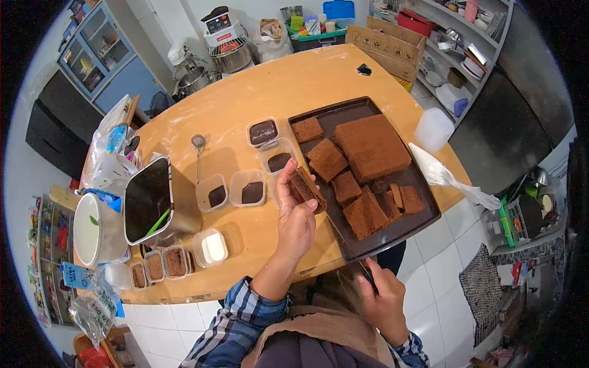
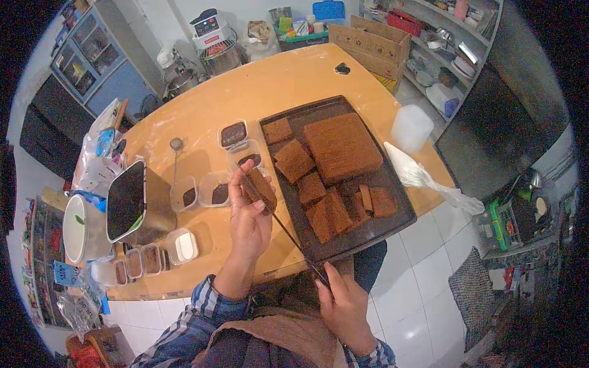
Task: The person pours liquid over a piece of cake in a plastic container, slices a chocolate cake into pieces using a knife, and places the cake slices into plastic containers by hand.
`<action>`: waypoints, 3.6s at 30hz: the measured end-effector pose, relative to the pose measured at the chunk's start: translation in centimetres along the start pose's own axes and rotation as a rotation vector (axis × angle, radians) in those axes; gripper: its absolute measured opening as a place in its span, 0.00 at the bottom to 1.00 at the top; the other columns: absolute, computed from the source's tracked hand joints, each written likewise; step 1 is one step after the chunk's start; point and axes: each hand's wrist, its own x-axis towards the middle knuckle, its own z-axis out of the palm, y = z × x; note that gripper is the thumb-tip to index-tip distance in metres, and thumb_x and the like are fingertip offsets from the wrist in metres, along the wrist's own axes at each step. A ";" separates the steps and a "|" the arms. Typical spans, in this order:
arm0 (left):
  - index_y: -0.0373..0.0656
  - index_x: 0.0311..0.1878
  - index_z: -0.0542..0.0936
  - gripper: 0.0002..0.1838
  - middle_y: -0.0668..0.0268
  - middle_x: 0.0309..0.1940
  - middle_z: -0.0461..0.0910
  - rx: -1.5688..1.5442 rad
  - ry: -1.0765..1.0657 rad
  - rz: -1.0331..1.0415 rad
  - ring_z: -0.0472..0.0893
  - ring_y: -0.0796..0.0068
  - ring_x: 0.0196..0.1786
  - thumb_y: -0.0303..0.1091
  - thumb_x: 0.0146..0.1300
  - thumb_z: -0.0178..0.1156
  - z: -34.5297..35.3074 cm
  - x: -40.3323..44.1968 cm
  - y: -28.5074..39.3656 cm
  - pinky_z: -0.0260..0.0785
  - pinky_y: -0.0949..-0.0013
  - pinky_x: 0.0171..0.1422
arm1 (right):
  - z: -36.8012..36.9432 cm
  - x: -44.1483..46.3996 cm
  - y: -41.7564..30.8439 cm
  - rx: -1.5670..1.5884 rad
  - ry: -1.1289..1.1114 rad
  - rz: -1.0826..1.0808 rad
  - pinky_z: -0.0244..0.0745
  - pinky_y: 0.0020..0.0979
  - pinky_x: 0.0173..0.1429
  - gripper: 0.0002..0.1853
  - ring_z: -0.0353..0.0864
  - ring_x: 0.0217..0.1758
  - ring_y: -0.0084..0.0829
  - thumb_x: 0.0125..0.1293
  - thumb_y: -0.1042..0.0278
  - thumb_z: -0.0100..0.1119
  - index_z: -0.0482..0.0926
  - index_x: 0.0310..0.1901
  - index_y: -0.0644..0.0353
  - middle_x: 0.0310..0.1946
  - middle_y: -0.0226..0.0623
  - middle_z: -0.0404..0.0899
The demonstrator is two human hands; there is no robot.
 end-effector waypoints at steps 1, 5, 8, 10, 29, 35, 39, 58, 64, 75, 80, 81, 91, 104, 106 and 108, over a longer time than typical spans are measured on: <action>0.50 0.68 0.58 0.39 0.66 0.70 0.55 0.000 0.003 -0.013 0.65 0.67 0.64 0.23 0.49 0.52 0.1 0.0 0.1 0.57 0.62 0.70 | -0.1 0.0 -0.2 0.002 0.000 0.003 0.71 0.39 0.29 0.21 0.76 0.26 0.45 0.56 0.74 0.64 0.75 0.52 0.67 0.26 0.47 0.75; 0.48 0.69 0.57 0.39 0.66 0.71 0.54 0.040 0.016 0.012 0.64 0.68 0.64 0.22 0.49 0.51 0.4 -0.2 0.2 0.56 0.63 0.71 | -0.1 0.2 -0.3 -0.003 0.004 0.004 0.71 0.38 0.28 0.20 0.76 0.25 0.44 0.55 0.76 0.64 0.75 0.52 0.67 0.25 0.47 0.75; 0.49 0.69 0.57 0.39 0.66 0.71 0.54 0.067 0.004 0.019 0.63 0.69 0.65 0.21 0.49 0.50 0.3 -0.3 0.1 0.55 0.63 0.72 | 0.0 0.2 -0.3 0.016 0.015 0.005 0.71 0.38 0.28 0.20 0.76 0.25 0.44 0.55 0.77 0.64 0.75 0.52 0.67 0.25 0.47 0.75; 0.49 0.69 0.57 0.39 0.67 0.71 0.54 0.098 -0.004 0.014 0.63 0.69 0.65 0.21 0.49 0.50 0.7 -0.4 0.4 0.55 0.63 0.71 | 0.2 0.2 -0.1 0.019 0.025 -0.005 0.71 0.38 0.28 0.20 0.76 0.25 0.44 0.55 0.77 0.64 0.75 0.52 0.67 0.24 0.46 0.75; 0.44 0.65 0.64 0.32 0.60 0.65 0.65 -0.149 -0.089 -0.233 0.69 0.61 0.64 0.29 0.56 0.63 -1.2 0.2 -0.1 0.64 0.57 0.68 | 1.0 1.5 -0.1 -0.026 0.066 -0.052 0.72 0.38 0.29 0.20 0.75 0.25 0.43 0.56 0.75 0.64 0.75 0.51 0.68 0.25 0.45 0.74; 0.43 0.61 0.68 0.27 0.59 0.61 0.69 -0.248 -0.074 -0.340 0.71 0.61 0.62 0.27 0.57 0.62 -1.2 0.5 0.2 0.70 0.48 0.63 | 0.7 1.7 -0.5 -0.031 0.078 -0.032 0.70 0.36 0.30 0.15 0.75 0.25 0.42 0.57 0.79 0.61 0.76 0.48 0.69 0.24 0.46 0.75; 0.43 0.60 0.68 0.28 0.61 0.58 0.72 -0.236 -0.036 -0.329 0.74 0.63 0.59 0.29 0.56 0.64 -1.5 0.7 -0.2 0.72 0.52 0.62 | 0.5 1.6 -0.5 -0.075 0.068 -0.037 0.71 0.36 0.29 0.17 0.76 0.25 0.42 0.56 0.77 0.63 0.76 0.49 0.67 0.24 0.45 0.75; 0.43 0.62 0.65 0.31 0.66 0.49 0.71 -0.267 -0.062 -0.383 0.75 0.71 0.50 0.24 0.53 0.64 -0.9 0.0 -0.6 0.75 0.60 0.51 | 0.4 1.8 0.0 -0.116 0.057 -0.035 0.72 0.38 0.26 0.22 0.75 0.24 0.42 0.56 0.72 0.64 0.75 0.53 0.64 0.25 0.41 0.72; 0.42 0.61 0.66 0.30 0.67 0.48 0.72 -0.245 -0.032 -0.373 0.75 0.70 0.50 0.24 0.53 0.63 -0.8 -0.1 0.2 0.75 0.59 0.52 | 0.6 0.8 0.5 -0.100 0.054 -0.026 0.72 0.37 0.25 0.21 0.75 0.23 0.41 0.55 0.72 0.64 0.76 0.52 0.63 0.25 0.40 0.72; 0.42 0.62 0.66 0.30 0.66 0.48 0.73 -0.236 -0.026 -0.391 0.76 0.70 0.50 0.24 0.54 0.63 -0.6 -0.5 0.0 0.74 0.61 0.53 | 0.3 1.4 0.0 -0.081 0.044 0.016 0.72 0.37 0.30 0.19 0.77 0.26 0.45 0.54 0.79 0.64 0.77 0.50 0.67 0.25 0.46 0.74; 0.41 0.61 0.66 0.30 0.65 0.49 0.73 -0.223 -0.037 -0.398 0.76 0.69 0.50 0.25 0.54 0.63 -0.1 -1.1 -0.7 0.74 0.62 0.53 | 0.9 2.5 0.1 -0.058 0.082 -0.011 0.71 0.38 0.29 0.20 0.76 0.25 0.44 0.54 0.78 0.64 0.77 0.50 0.67 0.25 0.46 0.74; 0.41 0.61 0.66 0.30 0.64 0.49 0.73 -0.222 -0.036 -0.400 0.76 0.69 0.50 0.25 0.54 0.63 -0.1 -1.1 -0.6 0.74 0.62 0.54 | 0.8 2.4 0.1 -0.061 0.078 -0.013 0.71 0.37 0.29 0.20 0.76 0.25 0.44 0.54 0.78 0.64 0.77 0.50 0.67 0.25 0.45 0.74; 0.39 0.60 0.67 0.28 0.64 0.48 0.74 -0.205 -0.032 -0.402 0.77 0.69 0.51 0.26 0.55 0.63 -0.1 -1.3 -0.5 0.73 0.62 0.58 | 1.3 2.5 0.4 -0.072 0.097 -0.050 0.70 0.36 0.27 0.20 0.74 0.24 0.42 0.54 0.78 0.65 0.76 0.51 0.67 0.23 0.44 0.72; 0.37 0.59 0.68 0.27 0.62 0.49 0.75 -0.192 -0.005 -0.389 0.76 0.68 0.53 0.26 0.55 0.63 0.4 -1.5 -0.1 0.71 0.63 0.60 | 1.8 2.7 0.6 -0.083 0.070 -0.040 0.71 0.37 0.27 0.20 0.75 0.23 0.43 0.55 0.77 0.64 0.76 0.50 0.67 0.24 0.44 0.73; 0.37 0.59 0.68 0.27 0.61 0.49 0.75 -0.203 -0.008 -0.400 0.76 0.68 0.53 0.26 0.55 0.62 0.1 -1.3 0.1 0.71 0.63 0.60 | 1.7 1.8 1.0 -0.092 0.068 -0.038 0.71 0.37 0.27 0.19 0.75 0.24 0.43 0.55 0.76 0.64 0.76 0.50 0.67 0.24 0.44 0.73; 0.37 0.59 0.67 0.27 0.61 0.49 0.75 -0.212 -0.023 -0.425 0.76 0.68 0.53 0.26 0.55 0.62 -0.1 -1.3 0.0 0.71 0.63 0.61 | 1.7 1.4 1.2 -0.116 0.049 -0.027 0.72 0.37 0.28 0.19 0.76 0.25 0.43 0.57 0.73 0.62 0.75 0.51 0.67 0.24 0.43 0.73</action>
